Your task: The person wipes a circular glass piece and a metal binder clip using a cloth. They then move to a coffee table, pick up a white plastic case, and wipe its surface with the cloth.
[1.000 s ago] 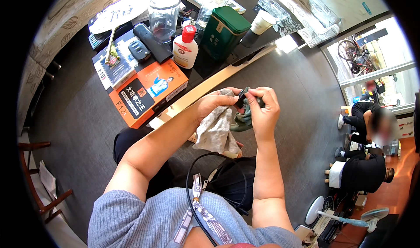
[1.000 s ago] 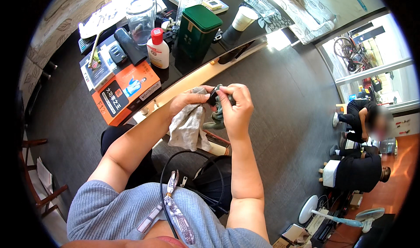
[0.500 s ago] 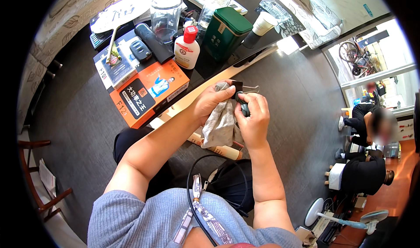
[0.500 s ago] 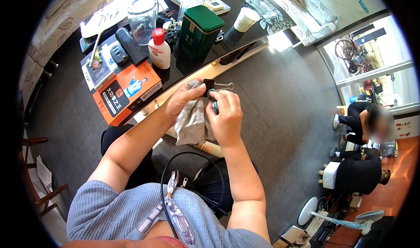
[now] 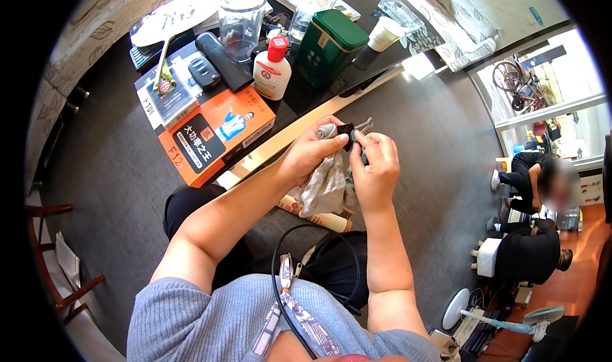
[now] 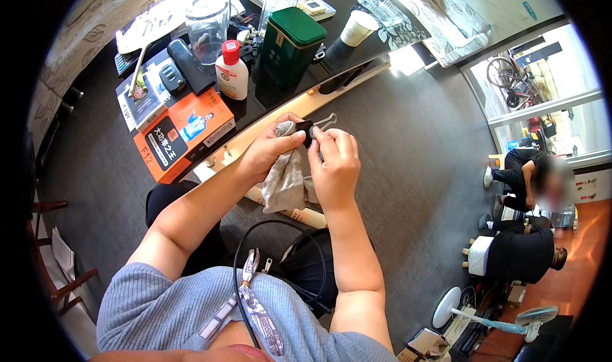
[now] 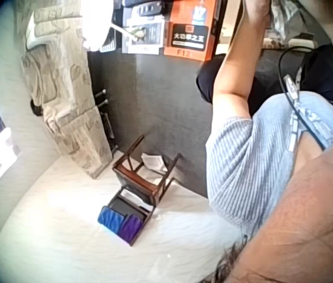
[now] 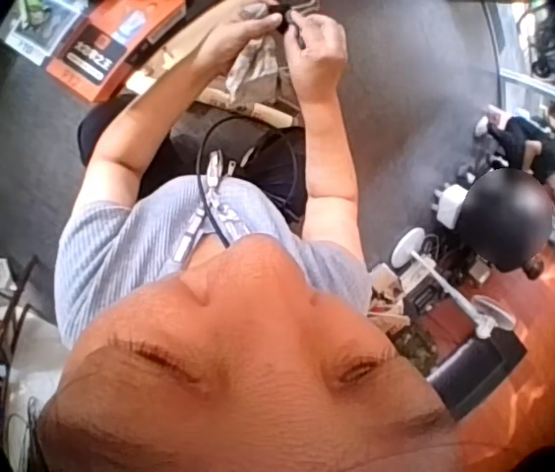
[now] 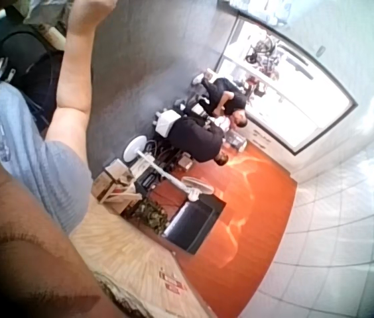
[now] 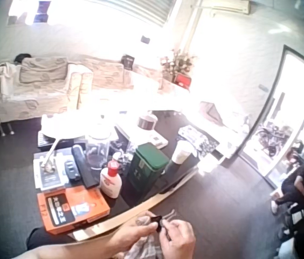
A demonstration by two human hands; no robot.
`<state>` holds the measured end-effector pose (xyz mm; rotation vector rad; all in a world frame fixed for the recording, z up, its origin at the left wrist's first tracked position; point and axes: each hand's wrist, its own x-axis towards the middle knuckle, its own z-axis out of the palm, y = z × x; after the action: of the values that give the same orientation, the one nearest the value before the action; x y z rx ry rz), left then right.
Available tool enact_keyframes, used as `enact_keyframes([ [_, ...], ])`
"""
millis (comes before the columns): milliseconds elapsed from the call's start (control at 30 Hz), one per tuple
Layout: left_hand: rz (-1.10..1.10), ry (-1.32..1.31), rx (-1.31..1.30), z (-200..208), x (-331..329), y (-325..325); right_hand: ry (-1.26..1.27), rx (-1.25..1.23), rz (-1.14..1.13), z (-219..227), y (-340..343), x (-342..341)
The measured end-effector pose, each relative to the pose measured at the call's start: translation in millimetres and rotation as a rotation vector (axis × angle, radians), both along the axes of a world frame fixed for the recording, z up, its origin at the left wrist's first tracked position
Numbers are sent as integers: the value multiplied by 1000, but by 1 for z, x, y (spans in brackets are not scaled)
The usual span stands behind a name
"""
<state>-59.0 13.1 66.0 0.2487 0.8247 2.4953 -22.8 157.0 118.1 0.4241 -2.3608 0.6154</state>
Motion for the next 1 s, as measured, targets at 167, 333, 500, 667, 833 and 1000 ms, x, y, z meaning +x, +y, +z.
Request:
enact_keyframes([
  [167, 38, -23, 60, 10, 3, 0, -150, -349, 43, 13, 13, 0],
  [333, -26, -55, 152, 20, 2, -5, -457, -1019, 168, 11, 22, 0],
  [500, 18, 28, -16, 3, 1, 4, -500, -881, 157, 12, 9, 1],
  [667, 19, 63, -28, 1, 3, 8, -445, -802, 116, 3, 16, -4],
  [833, 26, 78, -89, 2, 3, 6, -558, -883, 161, 13, 14, -2],
  [1000, 34, 153, -185, 6, 4, 6, -558, -849, 145, 12, 16, -2],
])
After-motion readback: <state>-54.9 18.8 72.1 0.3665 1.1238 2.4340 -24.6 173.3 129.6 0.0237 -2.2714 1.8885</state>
